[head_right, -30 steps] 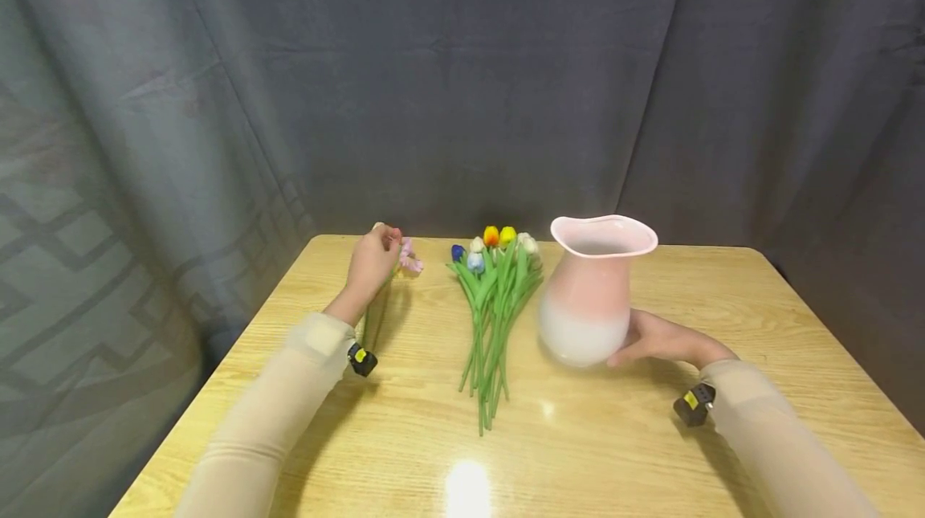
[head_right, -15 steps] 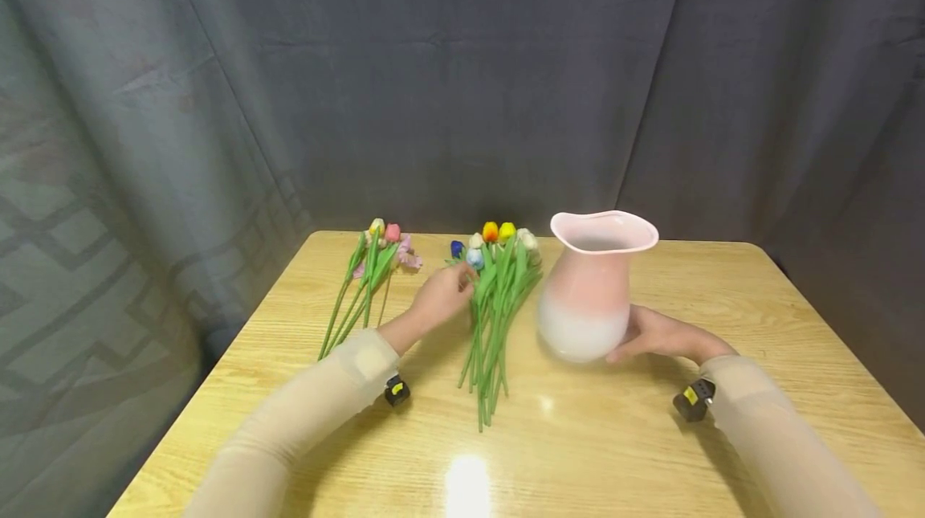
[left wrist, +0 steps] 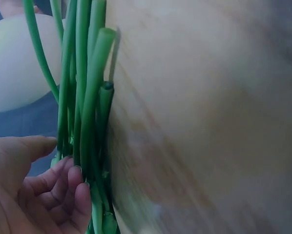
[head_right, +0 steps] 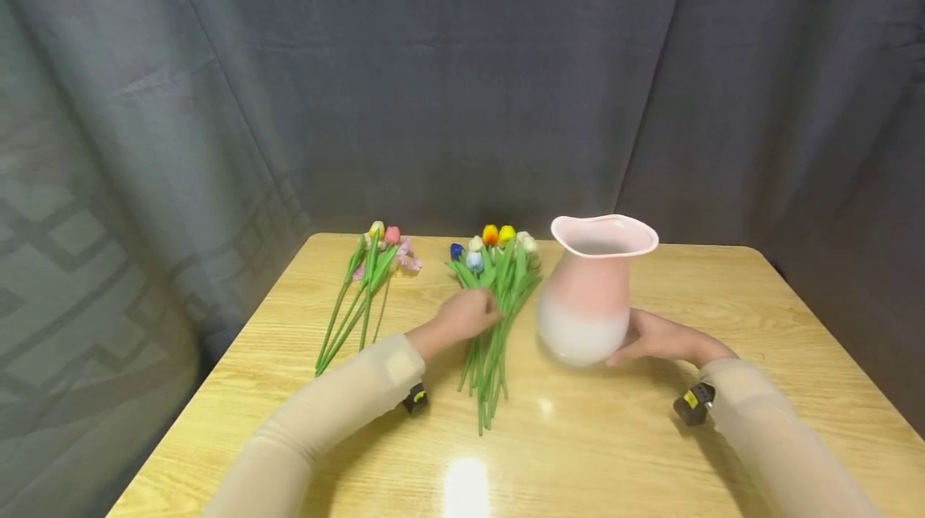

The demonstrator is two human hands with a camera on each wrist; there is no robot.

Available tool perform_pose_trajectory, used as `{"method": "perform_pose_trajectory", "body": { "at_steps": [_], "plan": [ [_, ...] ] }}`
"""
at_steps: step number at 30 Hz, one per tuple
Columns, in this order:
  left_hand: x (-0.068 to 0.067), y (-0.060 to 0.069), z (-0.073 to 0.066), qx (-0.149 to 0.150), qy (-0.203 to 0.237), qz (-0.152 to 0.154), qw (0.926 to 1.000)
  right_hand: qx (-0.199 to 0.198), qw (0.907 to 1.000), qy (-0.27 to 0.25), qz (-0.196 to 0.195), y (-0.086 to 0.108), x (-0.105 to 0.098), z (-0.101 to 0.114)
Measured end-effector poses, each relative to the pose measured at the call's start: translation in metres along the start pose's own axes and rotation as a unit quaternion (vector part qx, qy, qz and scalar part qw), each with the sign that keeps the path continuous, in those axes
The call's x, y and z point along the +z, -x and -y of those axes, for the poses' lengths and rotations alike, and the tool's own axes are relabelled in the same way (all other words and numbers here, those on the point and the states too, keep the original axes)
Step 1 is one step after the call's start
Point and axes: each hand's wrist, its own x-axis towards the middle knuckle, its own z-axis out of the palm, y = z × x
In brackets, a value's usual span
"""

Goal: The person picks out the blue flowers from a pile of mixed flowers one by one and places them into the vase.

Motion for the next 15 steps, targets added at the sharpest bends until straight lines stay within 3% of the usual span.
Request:
{"method": "perform_pose_trajectory", "body": {
  "at_steps": [4,9,15],
  "plan": [
    [0.0012,-0.0021,-0.0017,-0.015,0.005,0.006,0.9999,-0.001,1.0,-0.004,0.001,0.0001,0.0001,-0.0021],
    [0.0001,-0.0027,-0.0013,-0.04,0.08,0.006,0.9959,0.0,1.0,-0.003,-0.003,-0.001,0.0002,-0.0022],
    [-0.0056,-0.0015,-0.0001,-0.063,0.221,0.005,0.9733,0.004,0.9999,0.009,-0.007,-0.0005,0.0014,-0.0008]
  ]
}}
